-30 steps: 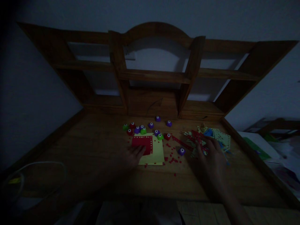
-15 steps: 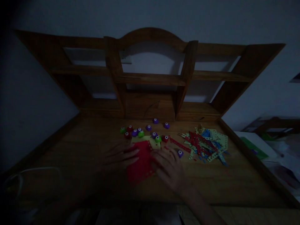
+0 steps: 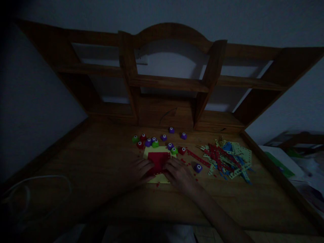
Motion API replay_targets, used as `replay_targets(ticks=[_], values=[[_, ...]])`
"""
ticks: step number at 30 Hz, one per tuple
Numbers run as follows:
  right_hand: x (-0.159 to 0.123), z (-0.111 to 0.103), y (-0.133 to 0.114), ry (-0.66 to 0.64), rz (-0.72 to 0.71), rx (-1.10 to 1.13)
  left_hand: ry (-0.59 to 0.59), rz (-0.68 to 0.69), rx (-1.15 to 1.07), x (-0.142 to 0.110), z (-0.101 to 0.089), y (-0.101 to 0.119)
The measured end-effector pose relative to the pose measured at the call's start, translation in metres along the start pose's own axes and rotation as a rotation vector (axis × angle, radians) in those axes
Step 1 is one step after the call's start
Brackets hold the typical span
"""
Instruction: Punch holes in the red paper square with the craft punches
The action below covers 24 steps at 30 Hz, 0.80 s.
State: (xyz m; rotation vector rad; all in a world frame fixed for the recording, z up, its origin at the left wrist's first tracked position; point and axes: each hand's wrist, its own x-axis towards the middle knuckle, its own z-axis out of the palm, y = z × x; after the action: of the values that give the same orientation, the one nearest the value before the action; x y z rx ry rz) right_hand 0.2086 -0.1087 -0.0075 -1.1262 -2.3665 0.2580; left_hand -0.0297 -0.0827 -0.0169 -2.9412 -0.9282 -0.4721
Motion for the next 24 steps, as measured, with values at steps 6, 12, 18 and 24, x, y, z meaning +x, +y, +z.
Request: replay_targets(ticks=[6,12,18,24], values=[[-0.001,-0.010,-0.002,-0.055,0.000,0.229,-0.112,-0.011,0.028,0.007,-0.014,0.006],[0.001,-0.006,-0.006,-0.085,0.057,0.296,-0.099,0.050,0.038,0.011,-0.011,0.009],[0.006,-0.007,-0.012,-0.135,0.155,0.322,-0.134,0.090,-0.158,0.018,-0.014,-0.006],[0.008,-0.012,-0.014,-0.213,0.192,0.349,-0.205,0.141,-0.363,0.024,-0.020,-0.020]])
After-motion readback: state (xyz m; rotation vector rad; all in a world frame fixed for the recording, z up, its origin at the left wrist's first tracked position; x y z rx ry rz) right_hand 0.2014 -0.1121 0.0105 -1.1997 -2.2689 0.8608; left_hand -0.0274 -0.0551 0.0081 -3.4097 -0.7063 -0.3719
